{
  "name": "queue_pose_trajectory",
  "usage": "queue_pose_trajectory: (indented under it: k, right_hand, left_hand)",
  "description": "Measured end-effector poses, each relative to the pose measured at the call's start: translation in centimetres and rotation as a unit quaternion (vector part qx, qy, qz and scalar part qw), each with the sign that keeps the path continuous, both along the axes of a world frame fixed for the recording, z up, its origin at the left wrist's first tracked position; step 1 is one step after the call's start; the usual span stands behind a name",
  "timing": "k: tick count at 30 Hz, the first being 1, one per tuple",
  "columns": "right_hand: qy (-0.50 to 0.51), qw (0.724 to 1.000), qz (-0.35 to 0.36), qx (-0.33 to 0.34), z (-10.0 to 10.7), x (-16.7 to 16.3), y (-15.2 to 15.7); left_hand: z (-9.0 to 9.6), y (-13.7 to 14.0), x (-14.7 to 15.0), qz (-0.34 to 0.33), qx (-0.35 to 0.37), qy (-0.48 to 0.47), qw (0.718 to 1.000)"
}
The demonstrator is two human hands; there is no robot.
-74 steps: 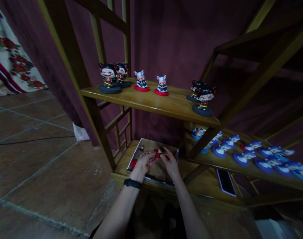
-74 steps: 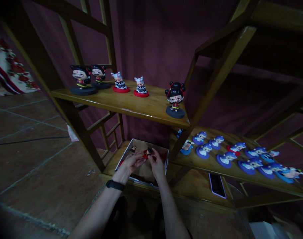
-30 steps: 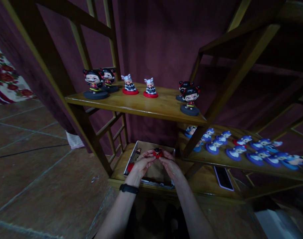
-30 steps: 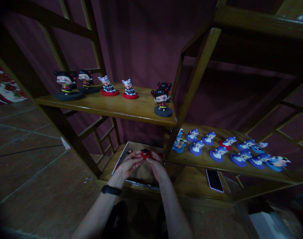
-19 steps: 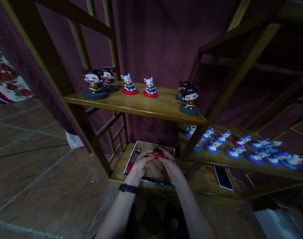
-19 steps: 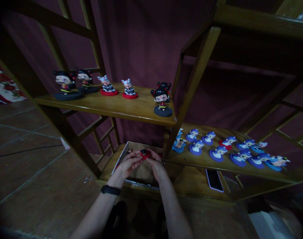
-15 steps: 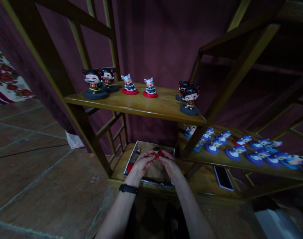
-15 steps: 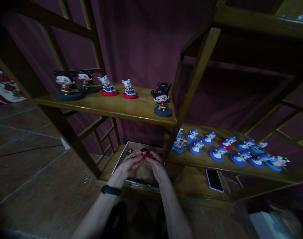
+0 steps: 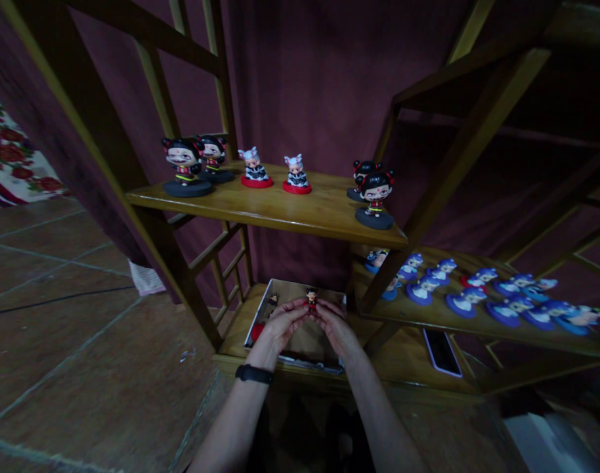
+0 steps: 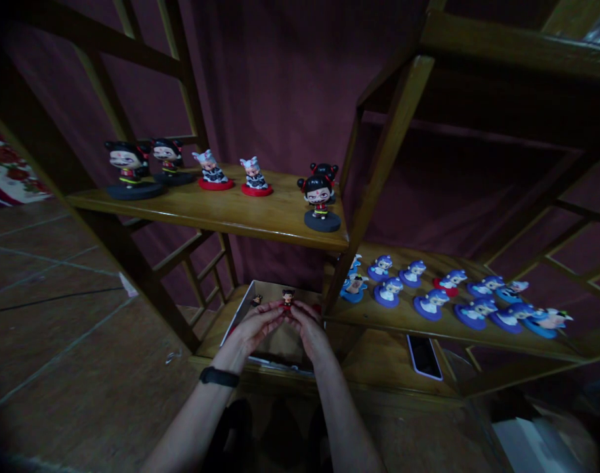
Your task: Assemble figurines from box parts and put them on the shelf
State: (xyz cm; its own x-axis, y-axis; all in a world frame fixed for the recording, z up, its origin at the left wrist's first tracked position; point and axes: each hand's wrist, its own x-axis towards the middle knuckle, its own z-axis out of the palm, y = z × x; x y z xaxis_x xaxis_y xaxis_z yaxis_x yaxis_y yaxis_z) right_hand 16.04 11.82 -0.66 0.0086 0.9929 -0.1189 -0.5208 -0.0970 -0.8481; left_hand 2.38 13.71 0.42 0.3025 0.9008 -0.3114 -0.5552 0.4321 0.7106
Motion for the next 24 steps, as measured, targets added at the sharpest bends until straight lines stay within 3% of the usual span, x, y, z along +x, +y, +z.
queue_pose_trajectory:
  k: [17, 24]
  right_hand:
    - [-0.107, 0.994, -0.021, 0.007, -0.26, -0.28, 0.36]
    - [-0.191, 0.979, -0.071, -0.007, -0.80, -0.24, 0.91]
  left_hand:
    - [-0.28, 0.36, 0.11, 0.019, -0.014, -0.021, 1.000]
    - [-0.04, 0.25, 0.10, 0.024, -0.034, -0.018, 0.999]
